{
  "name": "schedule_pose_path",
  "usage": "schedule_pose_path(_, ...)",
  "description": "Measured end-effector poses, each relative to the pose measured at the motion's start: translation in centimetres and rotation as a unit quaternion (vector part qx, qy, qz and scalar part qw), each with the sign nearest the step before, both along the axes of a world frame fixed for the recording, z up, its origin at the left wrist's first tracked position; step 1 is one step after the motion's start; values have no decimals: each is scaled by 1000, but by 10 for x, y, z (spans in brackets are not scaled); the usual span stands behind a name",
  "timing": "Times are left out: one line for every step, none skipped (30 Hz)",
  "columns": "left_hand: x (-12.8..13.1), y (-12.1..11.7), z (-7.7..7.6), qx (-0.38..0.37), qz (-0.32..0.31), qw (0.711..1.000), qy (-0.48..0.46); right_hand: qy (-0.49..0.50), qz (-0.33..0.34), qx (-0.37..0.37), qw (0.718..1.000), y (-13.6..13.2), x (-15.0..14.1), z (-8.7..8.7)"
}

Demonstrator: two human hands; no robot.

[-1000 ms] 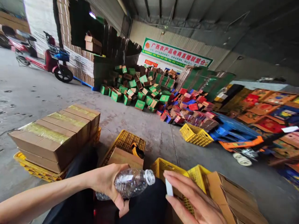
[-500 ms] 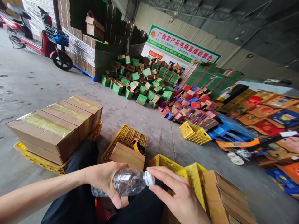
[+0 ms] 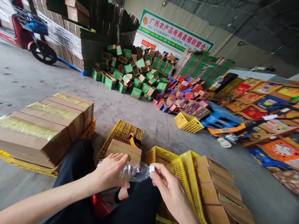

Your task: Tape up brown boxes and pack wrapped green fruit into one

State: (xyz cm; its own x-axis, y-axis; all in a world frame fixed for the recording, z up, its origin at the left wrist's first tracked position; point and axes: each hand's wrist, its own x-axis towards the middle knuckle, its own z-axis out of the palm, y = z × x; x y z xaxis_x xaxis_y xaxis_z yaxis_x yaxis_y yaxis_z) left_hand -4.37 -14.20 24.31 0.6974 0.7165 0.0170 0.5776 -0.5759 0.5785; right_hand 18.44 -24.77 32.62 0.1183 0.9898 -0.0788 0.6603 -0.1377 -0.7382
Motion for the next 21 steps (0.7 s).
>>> schedule_pose_path(3, -1, -2, 21, 1, 1000, 8, 16, -12, -7, 1000, -1, 1, -6)
schedule_pose_path(7, -2, -4, 39, -2, 999, 17, 37, -29, -12, 999, -3, 2, -14)
schedule_pose_path(12, -4, -6, 54, -9, 998, 26, 59, -51, -14, 997, -5, 2, -21)
schedule_pose_path(18, -6, -9, 67, -17, 997, 35, 78, -74, -13, 994, -8, 1, -28)
schedule_pose_path(24, -10, -12, 78, -27, 996, 39, 93, -95, -10, 991, -12, 1, -34)
schedule_pose_path(30, -13, -15, 89, -42, 995, 37, 102, -113, -6, 988, -20, 3, -37)
schedule_pose_path(36, -17, -18, 100, -61, 993, 26, 104, -132, 1, 986, -30, 6, -38)
schedule_pose_path(41, -22, -21, 111, -86, 990, 7, 97, -150, 7, 984, -44, 12, -37)
schedule_pose_path(46, -25, -25, 121, -114, 986, -16, 81, -174, 14, 981, -63, 21, -32)
schedule_pose_path(50, -27, -29, 128, -141, 981, -40, 37, -218, 25, 975, -86, 32, -26)
schedule_pose_path(52, -28, -33, 132, -161, 976, -60, -32, -263, 29, 964, -113, 45, -19)
schedule_pose_path(52, -27, -40, 130, -171, 974, -72, -120, -315, 29, 941, -143, 60, -12)
schedule_pose_path(51, -25, -47, 124, -170, 975, -77, -201, -349, 4, 915, -175, 74, -7)
schedule_pose_path(49, -21, -56, 114, -159, 978, -73, -261, -355, -39, 897, -207, 87, -7)
schedule_pose_path(45, -16, -66, 101, -140, 983, -64, -286, -341, -105, 889, -239, 96, -11)
schedule_pose_path(40, -10, -77, 88, -114, 988, -51, -272, -317, -177, 891, -267, 101, -22)
schedule_pose_path(35, -4, -87, 73, -97, 992, -34, -220, -283, -252, 899, -293, 100, -39)
schedule_pose_path(30, 2, -98, 58, -88, 994, -16, -153, -259, -317, 899, -314, 94, -61)
schedule_pose_path(24, 8, -107, 46, -81, 996, -1, -90, -268, -375, 883, -331, 82, -86)
schedule_pose_path(19, 13, -115, 38, -79, 996, 10, -35, -307, -442, 842, -344, 65, -113)
schedule_pose_path(14, 18, -122, 34, -82, 996, 18, 7, -353, -505, 787, -353, 44, -140)
